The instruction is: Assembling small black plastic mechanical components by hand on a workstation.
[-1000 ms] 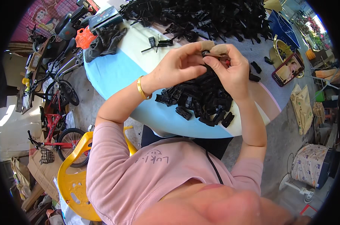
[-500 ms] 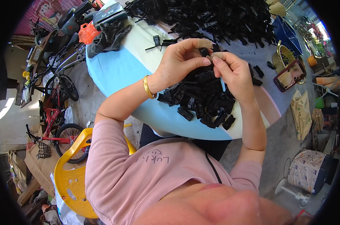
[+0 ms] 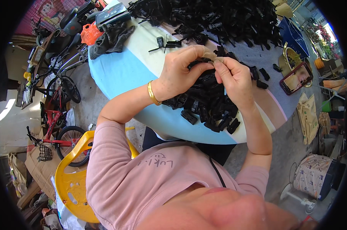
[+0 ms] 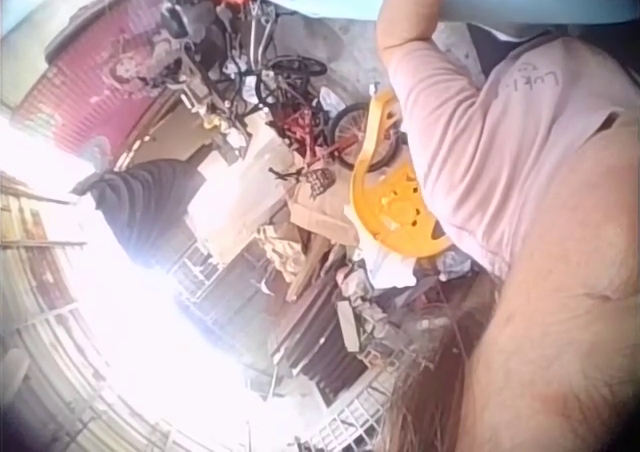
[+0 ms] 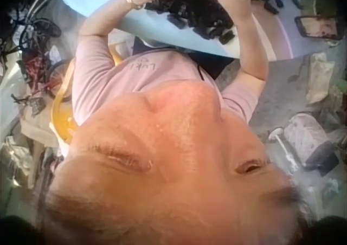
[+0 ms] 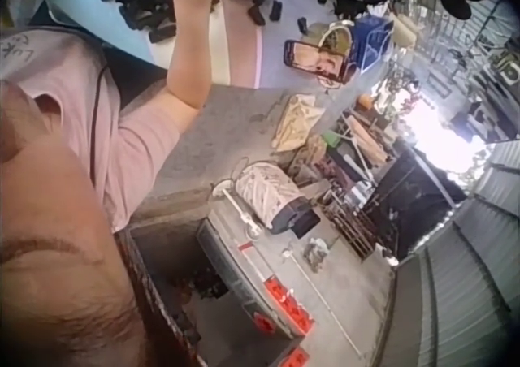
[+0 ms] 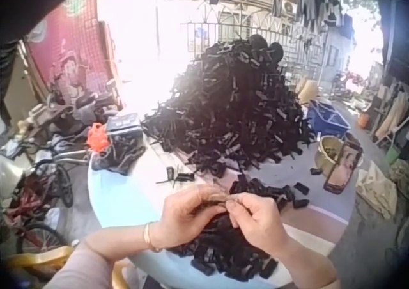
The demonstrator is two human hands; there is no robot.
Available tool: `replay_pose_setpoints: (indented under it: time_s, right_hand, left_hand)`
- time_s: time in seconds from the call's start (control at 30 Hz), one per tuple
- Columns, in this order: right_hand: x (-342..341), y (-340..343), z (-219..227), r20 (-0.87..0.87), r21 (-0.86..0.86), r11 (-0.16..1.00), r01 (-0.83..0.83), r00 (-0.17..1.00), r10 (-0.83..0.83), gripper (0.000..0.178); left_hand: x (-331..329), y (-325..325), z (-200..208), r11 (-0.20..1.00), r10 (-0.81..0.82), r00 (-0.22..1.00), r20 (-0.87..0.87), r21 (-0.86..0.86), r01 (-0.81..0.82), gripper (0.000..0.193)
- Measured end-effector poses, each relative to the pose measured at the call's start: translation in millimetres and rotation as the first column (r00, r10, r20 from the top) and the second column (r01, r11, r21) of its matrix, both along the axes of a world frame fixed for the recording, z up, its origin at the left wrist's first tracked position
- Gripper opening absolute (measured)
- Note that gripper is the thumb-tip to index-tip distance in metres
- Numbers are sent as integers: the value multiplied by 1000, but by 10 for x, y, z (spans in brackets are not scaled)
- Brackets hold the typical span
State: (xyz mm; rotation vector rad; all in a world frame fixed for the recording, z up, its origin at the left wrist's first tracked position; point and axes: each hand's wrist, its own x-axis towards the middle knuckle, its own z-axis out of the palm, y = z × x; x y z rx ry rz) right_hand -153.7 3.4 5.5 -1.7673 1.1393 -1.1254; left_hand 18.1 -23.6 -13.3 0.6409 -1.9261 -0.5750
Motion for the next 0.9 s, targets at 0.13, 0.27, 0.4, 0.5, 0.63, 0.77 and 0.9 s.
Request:
replay_pose_setpoints:
  time_s: [0.13,0.27,0.4,0.5,0.63,0.77,0.9]
  right_hand:
    - [-53,-35,0,54,-13,1000,-13,998,14,15]
    - [-65,-1,97,28,-169,984,54,998,-50,16]
    - [-88,6,66,-96,-124,992,-21,995,10,20]
    - [-172,-22,90,188,-86,987,-135,971,150,17]
    - [-233,-53,128,292,-123,951,-285,905,309,17]
    - [-207,-84,58,280,-131,953,-273,912,300,17]
    - [-243,-128,50,62,-224,927,-301,945,322,17]
  left_hand:
    - [-47,-29,52,1000,3,998,59,-21,-2,38]
    - [-74,-21,93,998,15,994,-107,65,-8,56]
    - [-67,49,124,1000,3,992,125,-13,-1,67]
    - [127,-77,274,770,-496,852,-166,370,520,75]
    - [163,-177,153,451,-518,638,-569,452,770,78]
    - [65,-198,69,295,-493,565,-662,484,824,38]
    - [39,-137,99,287,-455,655,-604,596,750,23]
